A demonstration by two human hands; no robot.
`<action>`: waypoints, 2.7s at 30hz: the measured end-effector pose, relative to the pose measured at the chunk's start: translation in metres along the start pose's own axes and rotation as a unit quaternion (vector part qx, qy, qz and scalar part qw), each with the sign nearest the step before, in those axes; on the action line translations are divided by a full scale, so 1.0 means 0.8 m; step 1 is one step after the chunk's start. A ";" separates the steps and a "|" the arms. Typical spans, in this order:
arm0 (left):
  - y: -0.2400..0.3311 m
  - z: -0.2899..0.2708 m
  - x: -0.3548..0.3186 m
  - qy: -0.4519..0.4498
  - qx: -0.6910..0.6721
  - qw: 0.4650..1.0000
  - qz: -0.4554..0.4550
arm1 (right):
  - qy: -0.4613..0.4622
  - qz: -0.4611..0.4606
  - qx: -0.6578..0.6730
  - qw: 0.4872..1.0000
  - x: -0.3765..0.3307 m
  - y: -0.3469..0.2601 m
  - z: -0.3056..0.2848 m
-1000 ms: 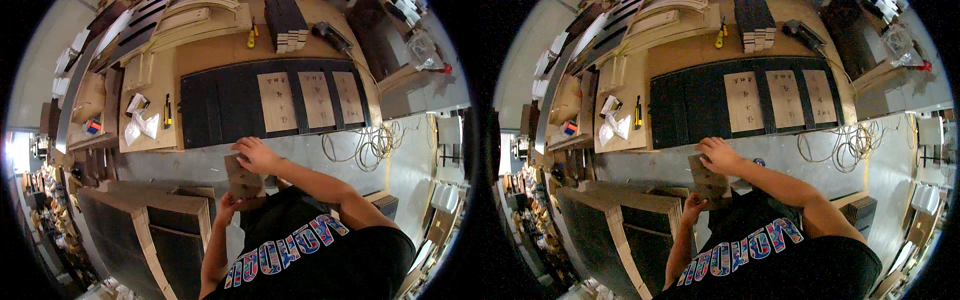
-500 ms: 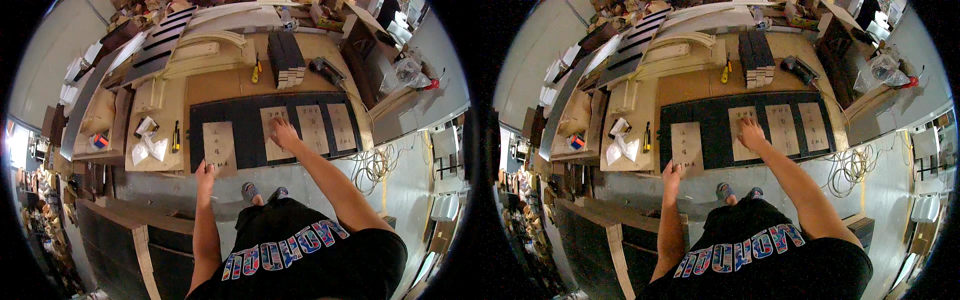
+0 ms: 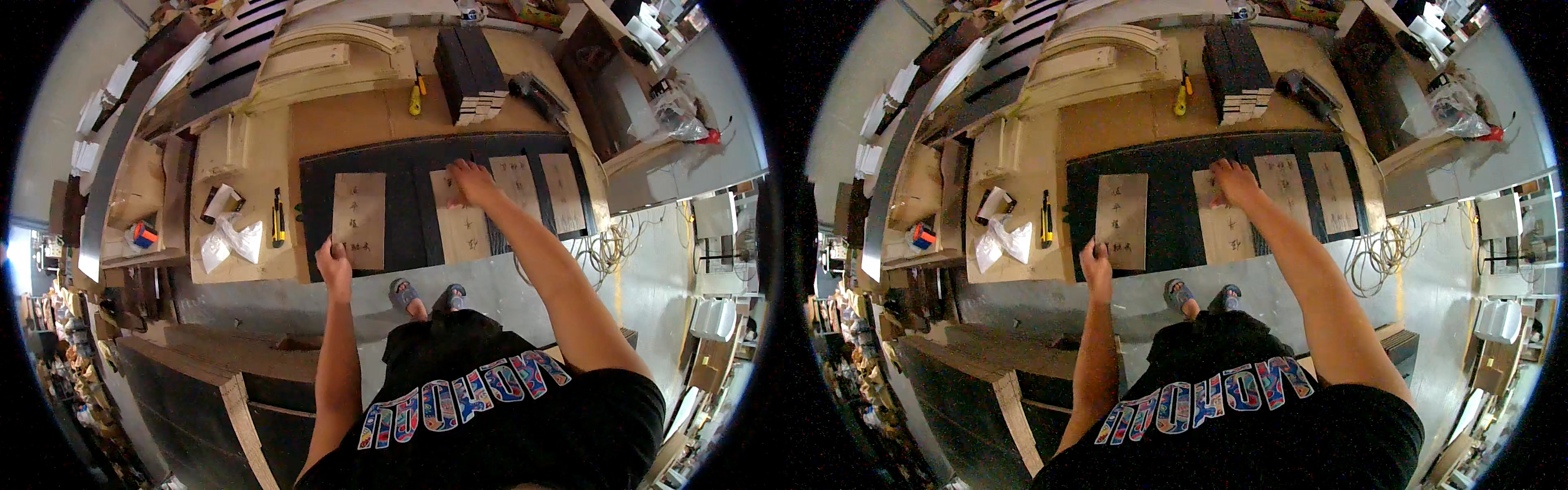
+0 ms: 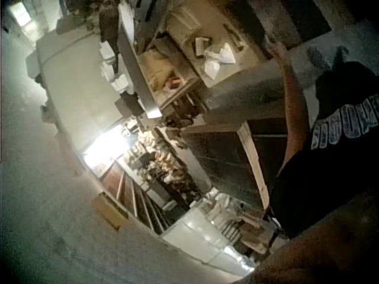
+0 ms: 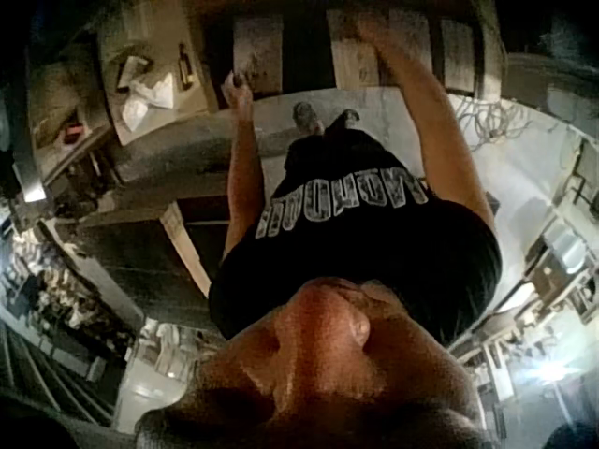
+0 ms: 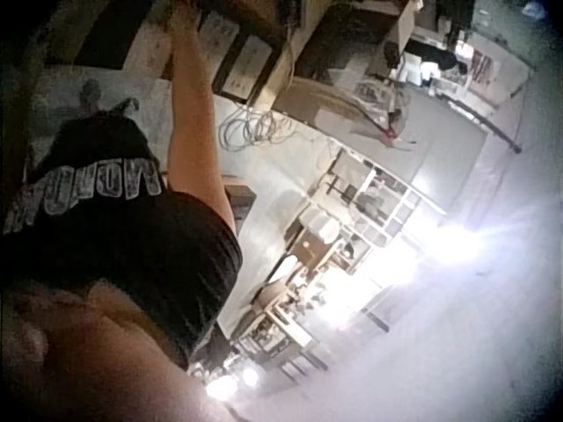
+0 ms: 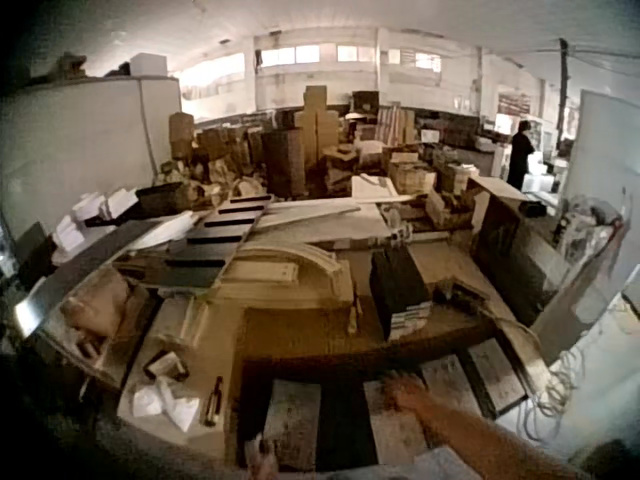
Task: The person attaches wooden panels onto a black board using a pneumatic staple gun. They align each panel by hand and secure it with several staples before repeating the process for other panels.
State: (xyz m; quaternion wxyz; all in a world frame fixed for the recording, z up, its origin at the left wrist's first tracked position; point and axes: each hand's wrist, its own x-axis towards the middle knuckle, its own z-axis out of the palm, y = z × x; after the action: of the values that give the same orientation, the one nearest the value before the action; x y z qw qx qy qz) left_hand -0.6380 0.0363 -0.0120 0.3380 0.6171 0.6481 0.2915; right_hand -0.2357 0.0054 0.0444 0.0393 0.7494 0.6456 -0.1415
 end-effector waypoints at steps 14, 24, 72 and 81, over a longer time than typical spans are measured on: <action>0.066 0.131 -0.229 -0.400 -0.295 0.792 -0.355 | 0.061 -0.069 -0.006 0.996 -0.118 -0.012 0.058; 0.027 0.137 -0.274 -0.301 -0.210 0.912 -0.182 | 0.159 -0.107 0.098 0.976 -0.085 0.079 0.025; 0.185 0.255 -0.362 -0.404 -0.033 0.907 -0.116 | 0.103 -0.036 0.110 0.988 -0.194 0.214 0.034; 0.137 0.218 -0.421 -0.348 -0.296 0.874 -0.167 | 0.229 0.070 0.082 0.967 -0.067 0.378 0.035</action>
State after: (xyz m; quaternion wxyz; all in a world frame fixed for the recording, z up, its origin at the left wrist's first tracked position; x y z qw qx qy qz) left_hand -0.4297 -0.2991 -0.0034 0.7522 0.4321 0.4656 0.1754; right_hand 0.0486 -0.1020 -0.0056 -0.1618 0.8058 0.5695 -0.0155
